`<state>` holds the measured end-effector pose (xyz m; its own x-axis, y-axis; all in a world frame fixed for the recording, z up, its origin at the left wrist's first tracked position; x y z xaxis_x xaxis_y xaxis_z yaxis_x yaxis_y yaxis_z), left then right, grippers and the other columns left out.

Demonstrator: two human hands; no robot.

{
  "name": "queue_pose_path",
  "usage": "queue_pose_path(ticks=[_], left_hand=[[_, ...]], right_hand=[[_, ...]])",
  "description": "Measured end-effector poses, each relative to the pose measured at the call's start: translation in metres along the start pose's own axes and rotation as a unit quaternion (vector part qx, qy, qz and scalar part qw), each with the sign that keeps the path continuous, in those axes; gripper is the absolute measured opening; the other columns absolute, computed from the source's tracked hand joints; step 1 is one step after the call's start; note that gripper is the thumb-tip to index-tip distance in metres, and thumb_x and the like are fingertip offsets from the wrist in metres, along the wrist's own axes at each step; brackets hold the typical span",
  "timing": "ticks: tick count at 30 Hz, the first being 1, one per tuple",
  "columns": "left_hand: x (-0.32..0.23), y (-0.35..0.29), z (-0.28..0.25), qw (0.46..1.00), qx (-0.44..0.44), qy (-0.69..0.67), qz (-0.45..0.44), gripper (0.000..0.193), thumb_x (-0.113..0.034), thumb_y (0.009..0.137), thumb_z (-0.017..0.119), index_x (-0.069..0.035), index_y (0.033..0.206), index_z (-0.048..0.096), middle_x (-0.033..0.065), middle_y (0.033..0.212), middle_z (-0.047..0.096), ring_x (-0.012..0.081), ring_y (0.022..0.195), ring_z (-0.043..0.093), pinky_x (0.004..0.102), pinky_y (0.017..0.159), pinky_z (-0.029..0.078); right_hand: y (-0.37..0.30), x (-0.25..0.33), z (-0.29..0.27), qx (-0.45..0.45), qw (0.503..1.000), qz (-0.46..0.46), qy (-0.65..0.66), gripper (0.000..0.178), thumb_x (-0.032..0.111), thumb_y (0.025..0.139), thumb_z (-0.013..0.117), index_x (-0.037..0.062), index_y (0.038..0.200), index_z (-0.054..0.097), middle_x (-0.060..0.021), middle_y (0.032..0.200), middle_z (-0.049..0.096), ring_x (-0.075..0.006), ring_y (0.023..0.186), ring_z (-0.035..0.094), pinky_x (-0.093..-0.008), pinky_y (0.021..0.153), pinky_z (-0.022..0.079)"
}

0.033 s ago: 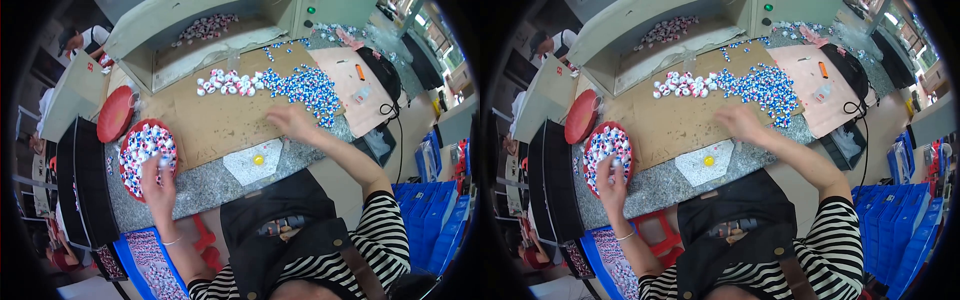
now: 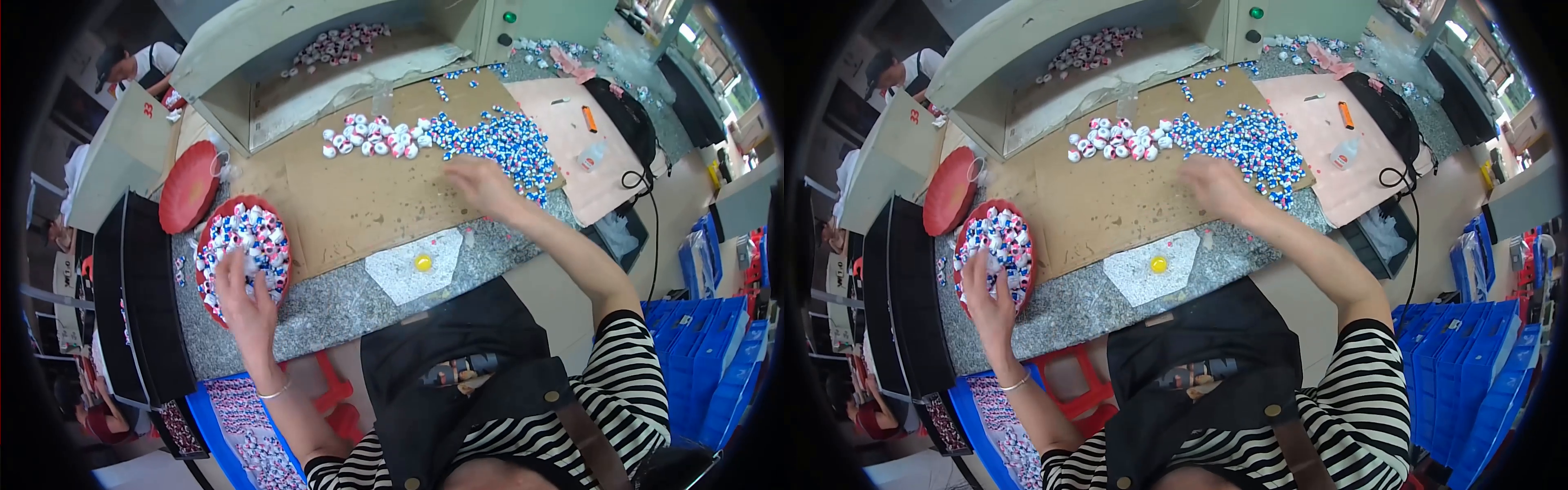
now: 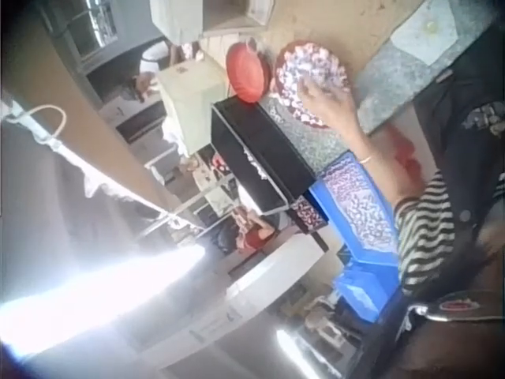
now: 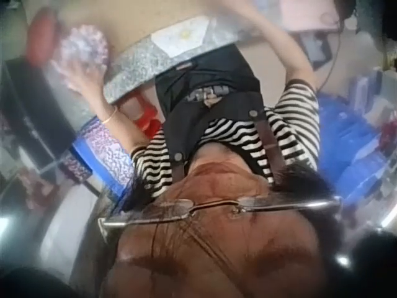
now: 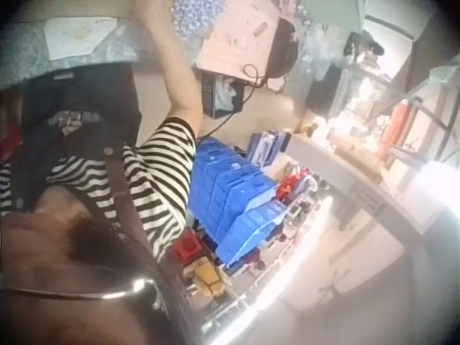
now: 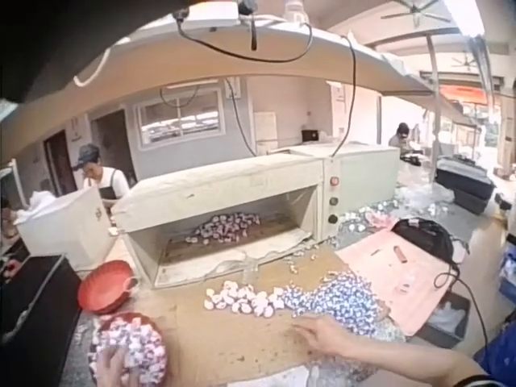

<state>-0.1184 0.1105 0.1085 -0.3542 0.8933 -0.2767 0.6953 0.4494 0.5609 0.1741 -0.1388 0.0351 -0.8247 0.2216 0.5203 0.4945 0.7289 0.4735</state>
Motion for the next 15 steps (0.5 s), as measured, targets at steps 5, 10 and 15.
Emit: queue_pose_path(ticks=[5,10,15], left_hand=[[-0.045,0.05,0.043,0.994,-0.025,-0.098,0.042,0.037,0.003,0.079,0.06,-0.003,0.116,0.059,0.0198,0.113,0.056,0.0369,0.105,0.055,0.0423,0.09,0.045],[-0.041,0.1,0.157,0.994,0.019,-0.106,-0.029,0.021,-0.002,0.081,0.058,-0.001,0.102,0.062,0.0189,0.102,0.061,0.0389,0.095,0.059,0.045,0.08,0.048],[-0.03,0.125,0.227,0.989,0.111,-0.067,-0.077,0.025,-0.005,0.08,0.059,-0.003,0.105,0.063,0.021,0.099,0.063,0.0412,0.092,0.06,0.047,0.079,0.048]], right_hand=[[0.03,-0.059,0.007,0.097,0.978,-0.085,-0.165,0.01,0.003,0.075,0.062,-0.0008,0.084,0.061,-0.0158,0.09,0.06,-0.0338,0.087,0.06,-0.0402,0.074,0.05],[0.03,-0.029,0.006,0.131,0.954,-0.157,-0.218,0.014,0.003,0.074,0.057,0.001,0.088,0.056,-0.0133,0.089,0.054,-0.0306,0.088,0.057,-0.0386,0.077,0.048],[0.027,-0.033,0.005,0.103,0.957,-0.148,-0.228,0.015,0.002,0.071,0.056,0.0007,0.085,0.055,-0.0146,0.092,0.056,-0.0301,0.091,0.059,-0.0391,0.077,0.05]])
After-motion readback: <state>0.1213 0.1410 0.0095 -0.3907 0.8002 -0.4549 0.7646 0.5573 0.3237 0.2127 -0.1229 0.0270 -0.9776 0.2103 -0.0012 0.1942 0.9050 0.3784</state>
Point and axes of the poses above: each hand's wrist, its own y-axis towards the middle knuckle, its own z-axis out of the palm, x = y × z, the point moved 4 cm from there along y, towards the middle knuckle
